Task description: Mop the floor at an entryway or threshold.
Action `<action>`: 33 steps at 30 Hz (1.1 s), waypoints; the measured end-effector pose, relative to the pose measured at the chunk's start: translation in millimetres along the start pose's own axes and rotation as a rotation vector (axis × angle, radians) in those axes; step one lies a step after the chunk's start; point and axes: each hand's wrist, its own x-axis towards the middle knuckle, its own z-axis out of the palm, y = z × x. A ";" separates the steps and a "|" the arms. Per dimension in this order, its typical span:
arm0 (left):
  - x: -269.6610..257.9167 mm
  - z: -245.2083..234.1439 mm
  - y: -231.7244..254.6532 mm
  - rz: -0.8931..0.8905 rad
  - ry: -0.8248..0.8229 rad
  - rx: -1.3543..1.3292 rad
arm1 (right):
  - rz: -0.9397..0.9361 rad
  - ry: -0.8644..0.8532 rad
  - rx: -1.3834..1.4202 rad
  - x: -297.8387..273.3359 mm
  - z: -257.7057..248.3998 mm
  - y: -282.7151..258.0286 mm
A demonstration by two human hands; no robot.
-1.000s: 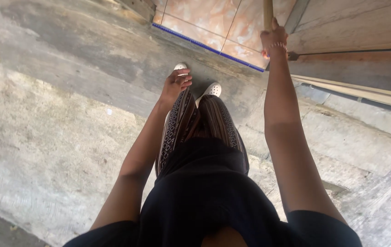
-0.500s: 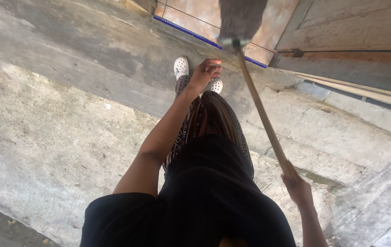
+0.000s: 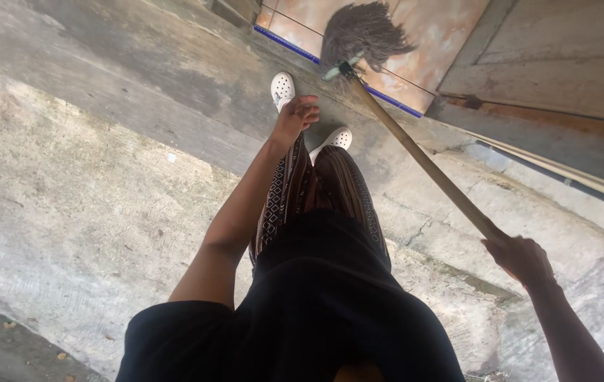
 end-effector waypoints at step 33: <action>10.6 63.2 27.2 0.057 -0.082 0.132 | 0.595 -0.004 0.963 -114.8 102.5 -196.6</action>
